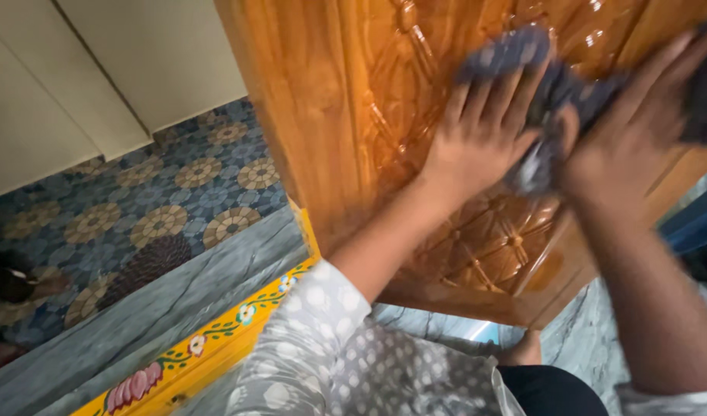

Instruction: The person wipes a carved wooden door with a cloth, moving the cloth over the surface and into the carved details. The person sits on the floor while performing the task.

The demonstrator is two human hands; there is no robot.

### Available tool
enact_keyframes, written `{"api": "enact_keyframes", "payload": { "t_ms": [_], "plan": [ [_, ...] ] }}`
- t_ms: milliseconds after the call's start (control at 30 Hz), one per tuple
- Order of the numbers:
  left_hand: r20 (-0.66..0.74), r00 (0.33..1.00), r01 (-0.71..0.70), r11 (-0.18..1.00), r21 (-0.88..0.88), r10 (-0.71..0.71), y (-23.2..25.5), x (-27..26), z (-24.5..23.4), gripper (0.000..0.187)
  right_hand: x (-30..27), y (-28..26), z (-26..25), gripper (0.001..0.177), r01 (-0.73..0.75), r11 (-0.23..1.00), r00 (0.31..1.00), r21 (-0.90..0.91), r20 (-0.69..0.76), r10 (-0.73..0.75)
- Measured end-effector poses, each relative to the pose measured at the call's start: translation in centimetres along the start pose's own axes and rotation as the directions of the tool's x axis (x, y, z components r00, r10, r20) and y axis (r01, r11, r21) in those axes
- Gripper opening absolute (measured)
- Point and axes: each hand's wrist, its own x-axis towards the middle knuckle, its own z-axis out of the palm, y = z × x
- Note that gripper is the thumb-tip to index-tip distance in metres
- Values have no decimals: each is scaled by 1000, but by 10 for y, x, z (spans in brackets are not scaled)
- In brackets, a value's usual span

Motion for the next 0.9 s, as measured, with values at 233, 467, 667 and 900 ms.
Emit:
{"api": "enact_keyframes", "payload": {
  "t_ms": [233, 467, 667, 900],
  "plan": [
    [-80, 996, 37, 999, -21, -38, 3, 108, -10, 61, 89, 66, 8, 51, -117, 982, 990, 146, 92, 104],
    [-109, 994, 6, 999, 47, -1, 21, 73, 0, 58, 46, 58, 2, 75, -38, 999, 999, 2, -4, 38],
    [-68, 998, -21, 998, -59, 17, 34, 21, 22, 63, 11, 36, -1, 88, -205, 976, 977, -72, 53, 209],
    [51, 998, -19, 996, -83, 23, 56, -41, 33, 64, -47, 23, 4, 94, -214, 973, 974, -89, 59, 220]
  ]
}}
